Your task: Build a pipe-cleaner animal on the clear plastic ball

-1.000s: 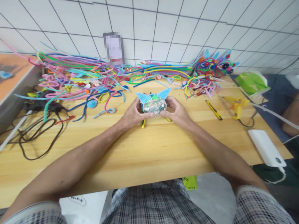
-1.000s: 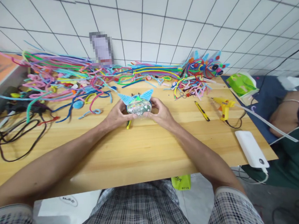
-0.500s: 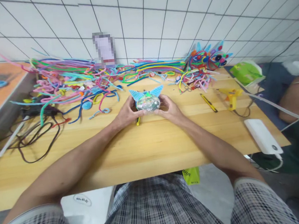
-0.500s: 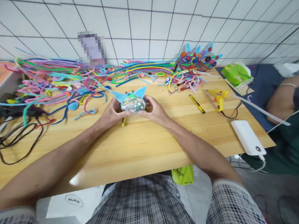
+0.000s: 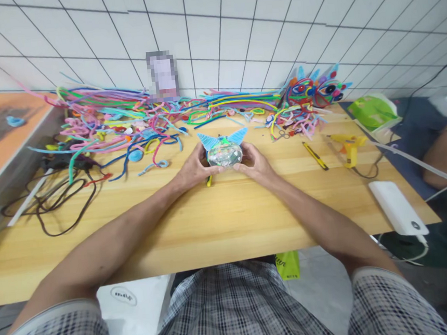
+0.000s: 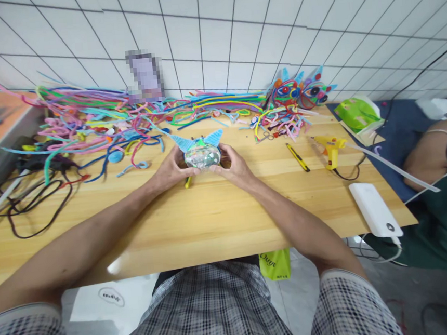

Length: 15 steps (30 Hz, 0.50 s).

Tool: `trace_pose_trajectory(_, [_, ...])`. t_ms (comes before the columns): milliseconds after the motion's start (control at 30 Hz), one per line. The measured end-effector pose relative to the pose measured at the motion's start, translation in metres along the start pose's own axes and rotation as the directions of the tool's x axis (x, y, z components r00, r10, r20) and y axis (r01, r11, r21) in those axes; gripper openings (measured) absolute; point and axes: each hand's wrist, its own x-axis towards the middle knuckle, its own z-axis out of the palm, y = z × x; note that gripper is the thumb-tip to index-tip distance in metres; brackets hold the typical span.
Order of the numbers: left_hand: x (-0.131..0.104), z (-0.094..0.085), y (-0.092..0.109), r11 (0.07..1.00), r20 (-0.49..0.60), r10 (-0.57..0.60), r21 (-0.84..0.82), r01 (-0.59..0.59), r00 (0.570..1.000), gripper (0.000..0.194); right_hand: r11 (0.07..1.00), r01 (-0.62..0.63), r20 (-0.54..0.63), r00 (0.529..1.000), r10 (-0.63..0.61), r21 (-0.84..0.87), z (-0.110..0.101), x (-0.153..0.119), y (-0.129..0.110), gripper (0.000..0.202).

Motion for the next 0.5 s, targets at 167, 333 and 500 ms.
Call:
trace_pose_trajectory(167, [0.0008, -0.0005, -0.0026, 1.000, -0.002, 0.002, 0.009, -0.002, 1.000, 0.089, 1.000, -0.002, -0.009, 1.000, 0.003, 0.006, -0.0005, -0.0004, 0.0010, 0.095])
trace_pose_trajectory(333, [0.0011, 0.0007, -0.0017, 1.000, -0.008, 0.000, 0.017, 0.001, 1.000, 0.087, 1.000, -0.017, -0.010, 1.000, 0.017, 0.008, 0.0007, -0.0010, -0.0029, 0.096])
trace_pose_trajectory(500, [0.0005, 0.0014, -0.0027, 1.000, -0.007, -0.008, -0.006, 0.008, 1.000, 0.089, 1.000, -0.020, -0.015, 1.000, 0.020, 0.008, 0.0012, -0.0027, -0.0055, 0.097])
